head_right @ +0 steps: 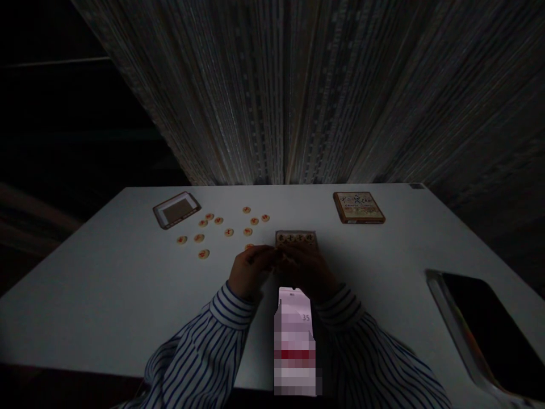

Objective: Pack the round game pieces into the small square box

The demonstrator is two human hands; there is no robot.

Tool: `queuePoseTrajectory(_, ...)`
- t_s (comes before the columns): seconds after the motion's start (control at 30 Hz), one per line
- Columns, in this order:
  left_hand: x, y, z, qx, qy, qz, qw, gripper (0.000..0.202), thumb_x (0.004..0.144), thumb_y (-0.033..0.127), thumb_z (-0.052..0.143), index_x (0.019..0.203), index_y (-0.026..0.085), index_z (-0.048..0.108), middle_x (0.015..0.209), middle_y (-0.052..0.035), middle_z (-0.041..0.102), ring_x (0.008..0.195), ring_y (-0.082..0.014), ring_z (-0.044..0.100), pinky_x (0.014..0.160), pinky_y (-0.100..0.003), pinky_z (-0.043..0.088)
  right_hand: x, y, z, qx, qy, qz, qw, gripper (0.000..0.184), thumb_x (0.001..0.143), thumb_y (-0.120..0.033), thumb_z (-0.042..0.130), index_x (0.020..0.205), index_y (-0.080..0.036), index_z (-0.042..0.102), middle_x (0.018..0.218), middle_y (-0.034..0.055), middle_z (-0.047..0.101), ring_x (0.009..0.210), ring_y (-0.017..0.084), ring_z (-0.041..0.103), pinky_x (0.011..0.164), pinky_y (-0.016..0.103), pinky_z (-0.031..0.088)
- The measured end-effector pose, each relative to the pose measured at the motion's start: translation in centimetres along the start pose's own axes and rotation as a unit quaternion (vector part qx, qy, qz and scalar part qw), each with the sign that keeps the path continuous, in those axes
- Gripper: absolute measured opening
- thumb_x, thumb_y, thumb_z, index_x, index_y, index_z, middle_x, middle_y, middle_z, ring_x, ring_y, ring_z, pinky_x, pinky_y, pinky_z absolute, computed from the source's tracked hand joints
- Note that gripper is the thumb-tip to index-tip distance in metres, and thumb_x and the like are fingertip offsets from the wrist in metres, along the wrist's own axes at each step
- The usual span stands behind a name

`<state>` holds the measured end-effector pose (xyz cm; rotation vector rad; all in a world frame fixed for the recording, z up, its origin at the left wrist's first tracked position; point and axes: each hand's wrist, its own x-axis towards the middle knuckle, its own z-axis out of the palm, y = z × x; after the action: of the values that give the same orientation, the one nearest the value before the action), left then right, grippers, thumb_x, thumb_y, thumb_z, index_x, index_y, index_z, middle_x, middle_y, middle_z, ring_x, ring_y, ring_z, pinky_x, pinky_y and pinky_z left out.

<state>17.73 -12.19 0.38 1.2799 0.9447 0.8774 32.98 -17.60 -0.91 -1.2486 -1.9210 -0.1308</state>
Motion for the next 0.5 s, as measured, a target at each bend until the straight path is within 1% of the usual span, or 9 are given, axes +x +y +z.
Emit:
queuePoseTrajectory(0.1,-0.02,0.01,-0.03,0.015,-0.006,0.010,1.000,0.016,0.065,0.027,0.063,0.073,0.014,0.069,0.070,-0.0058,0.069,0.064,-0.0157,0.063,0.056,-0.025,0.050,-0.06,0.04,0.05,-0.014,-0.002,-0.008,1.000,0.029,0.084,-0.029,0.050,0.111,-0.021,0.056,0.095,0.0090,0.065,0.087,0.020,0.061,0.071,0.039,0.053)
queuePoseTrajectory(0.2,-0.02,0.09,-0.11,0.022,-0.015,0.011,1.000,0.016,0.064,0.027,0.064,0.073,0.014,0.069,0.068,-0.0057,0.068,0.063,-0.0155,0.062,0.056,-0.024,0.049,0.10,-0.16,-0.02,-0.042,-0.001,-0.015,0.999,0.024,0.085,-0.029,0.048,0.105,-0.020,0.059,0.091,0.0088,0.067,0.083,0.019,0.062,0.070,0.037,0.052)
queuePoseTrajectory(0.37,0.22,-0.20,-0.38,-0.007,0.033,-0.015,0.999,0.013,0.064,0.021,0.062,0.073,0.014,0.067,0.059,-0.0021,0.065,0.050,-0.0104,0.057,0.047,-0.021,0.045,0.61,-0.66,-0.54,-0.108,-0.062,-0.043,0.991,0.014,0.083,-0.022,0.050,0.089,-0.020,0.062,0.084,0.0044,0.069,0.078,0.017,0.062,0.067,0.032,0.044)
queuePoseTrajectory(0.5,0.58,-0.76,-0.52,-0.024,0.066,-0.023,0.997,0.013,0.062,0.018,0.061,0.073,0.013,0.065,0.055,0.0001,0.062,0.044,-0.0074,0.052,0.043,-0.019,0.043,0.82,-0.92,-0.77,-0.156,-0.085,-0.051,0.983,0.012,0.083,-0.021,0.049,0.082,-0.019,0.061,0.075,0.0032,0.068,0.068,0.016,0.059,0.064,0.032,0.036)
